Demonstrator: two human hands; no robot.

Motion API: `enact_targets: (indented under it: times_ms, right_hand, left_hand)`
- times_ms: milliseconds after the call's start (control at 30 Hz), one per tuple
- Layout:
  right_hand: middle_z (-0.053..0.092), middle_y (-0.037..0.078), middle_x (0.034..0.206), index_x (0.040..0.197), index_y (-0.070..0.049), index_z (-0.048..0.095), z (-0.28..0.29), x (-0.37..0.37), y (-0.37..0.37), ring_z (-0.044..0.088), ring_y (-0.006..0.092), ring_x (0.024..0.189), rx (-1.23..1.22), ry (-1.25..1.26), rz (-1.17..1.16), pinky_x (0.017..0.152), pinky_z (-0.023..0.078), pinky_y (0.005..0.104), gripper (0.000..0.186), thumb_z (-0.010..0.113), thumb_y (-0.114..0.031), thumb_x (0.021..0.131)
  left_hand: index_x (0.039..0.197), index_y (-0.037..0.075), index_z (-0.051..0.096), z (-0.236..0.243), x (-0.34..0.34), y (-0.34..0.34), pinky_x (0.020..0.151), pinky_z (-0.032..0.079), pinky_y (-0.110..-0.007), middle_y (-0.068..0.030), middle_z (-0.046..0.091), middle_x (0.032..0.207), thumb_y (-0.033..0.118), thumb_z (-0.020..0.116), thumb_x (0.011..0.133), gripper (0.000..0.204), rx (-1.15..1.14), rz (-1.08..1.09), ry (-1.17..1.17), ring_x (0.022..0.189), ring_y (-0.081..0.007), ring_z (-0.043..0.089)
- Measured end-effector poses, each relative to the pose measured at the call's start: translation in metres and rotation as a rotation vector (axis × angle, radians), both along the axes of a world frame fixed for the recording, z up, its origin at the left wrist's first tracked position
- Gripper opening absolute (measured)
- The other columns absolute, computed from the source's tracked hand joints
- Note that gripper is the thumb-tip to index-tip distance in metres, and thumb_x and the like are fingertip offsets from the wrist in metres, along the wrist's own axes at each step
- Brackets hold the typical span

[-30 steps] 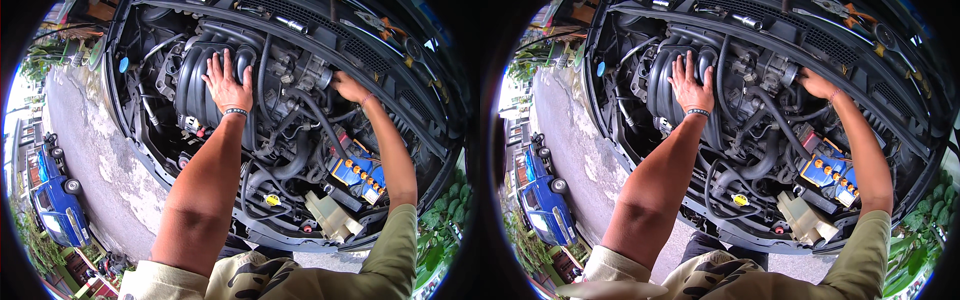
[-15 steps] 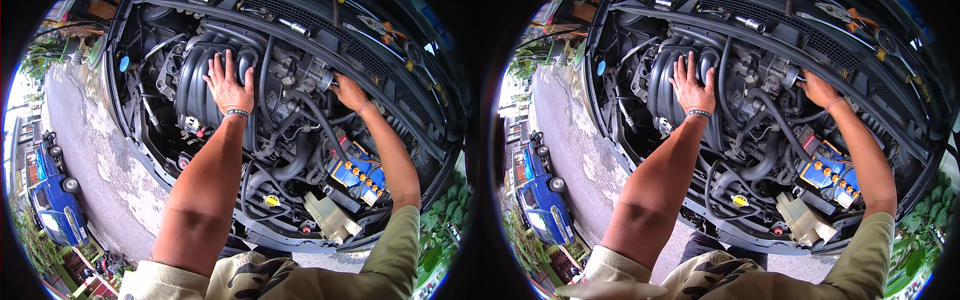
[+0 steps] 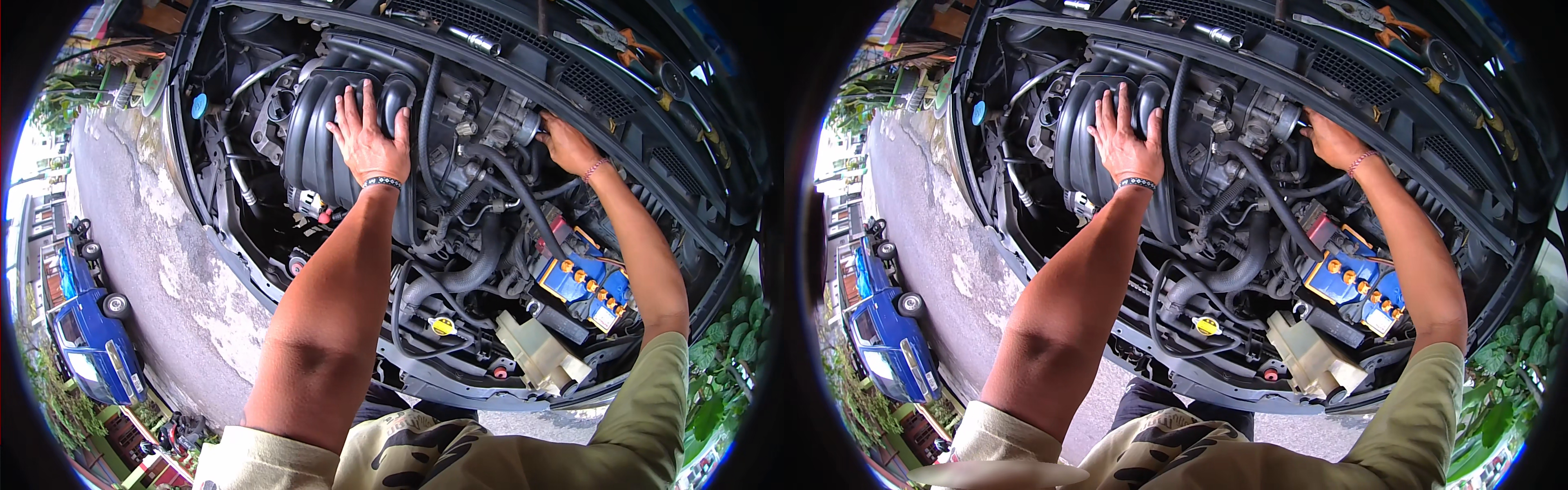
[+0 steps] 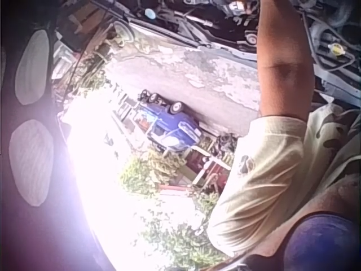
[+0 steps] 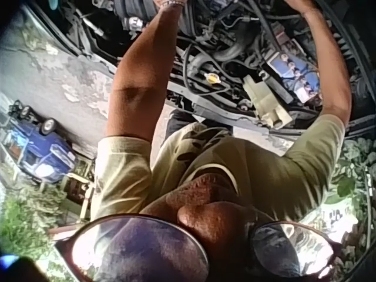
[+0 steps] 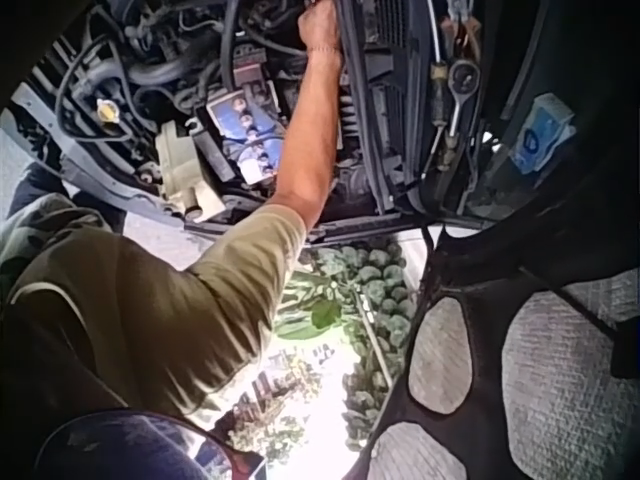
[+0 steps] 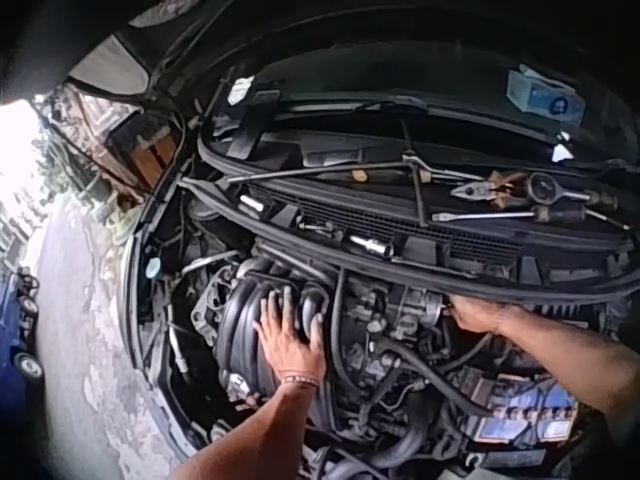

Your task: The person is dismantling and inspecting parts of a car engine using various hand tools.

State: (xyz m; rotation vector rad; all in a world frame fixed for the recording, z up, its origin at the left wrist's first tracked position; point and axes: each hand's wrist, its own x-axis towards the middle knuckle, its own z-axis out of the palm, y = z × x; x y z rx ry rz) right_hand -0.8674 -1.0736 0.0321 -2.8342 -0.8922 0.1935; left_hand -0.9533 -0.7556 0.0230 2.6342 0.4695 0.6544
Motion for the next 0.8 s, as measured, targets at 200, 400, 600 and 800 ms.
enact_targets:
  times_ms: [200, 400, 600, 800]
  right_hand:
    - [0.069, 0.017, 0.084, 0.121, 0.000, 0.056, 0.014, 0.021, 0.009, 0.066, 0.0371, 0.087, 0.170, 0.783, -0.295, 0.081, 0.050, 0.0452, 0.029, 0.054, -0.012, 0.094]
    - [0.065, 0.026, 0.081, 0.078, 0.004, 0.066, -0.005, 0.008, 0.005, 0.064, 0.0405, 0.085, 0.046, 0.090, 0.045, 0.080, 0.050, 0.0457, 0.031, 0.056, -0.021, 0.094]
    - [0.066, 0.026, 0.090, 0.090, 0.001, 0.067, -0.026, -0.010, 0.008, 0.064, 0.0415, 0.096, -0.129, -0.054, -0.179, 0.088, 0.049, 0.0491, 0.025, 0.057, -0.021, 0.093]
    - [0.067, 0.022, 0.095, 0.101, 0.002, 0.065, -0.018, 0.021, -0.025, 0.065, 0.0374, 0.100, 0.083, 0.213, 0.017, 0.090, 0.048, 0.0452, 0.025, 0.053, -0.020, 0.096]
  left_hand:
    - [0.150, 0.021, 0.039, 0.000, 0.001, -0.001, 0.118, 0.016, -0.056, -0.0138, 0.035, 0.154, 0.046, 0.061, 0.091, 0.067, -0.007, -0.005, -0.007, 0.145, -0.0350, 0.026]
    - [0.150, 0.021, 0.040, 0.001, -0.001, 0.002, 0.118, 0.016, -0.056, -0.0138, 0.035, 0.154, 0.045, 0.062, 0.091, 0.067, -0.004, 0.004, -0.008, 0.145, -0.0351, 0.027]
    - [0.149, 0.021, 0.040, -0.001, -0.001, 0.002, 0.118, 0.016, -0.056, -0.0142, 0.035, 0.154, 0.045, 0.063, 0.090, 0.068, -0.003, 0.003, -0.003, 0.145, -0.0346, 0.027]
    - [0.151, 0.019, 0.037, 0.000, 0.001, -0.002, 0.118, 0.014, -0.056, -0.0157, 0.033, 0.155, 0.048, 0.061, 0.089, 0.072, -0.022, -0.016, 0.011, 0.146, -0.0356, 0.024]
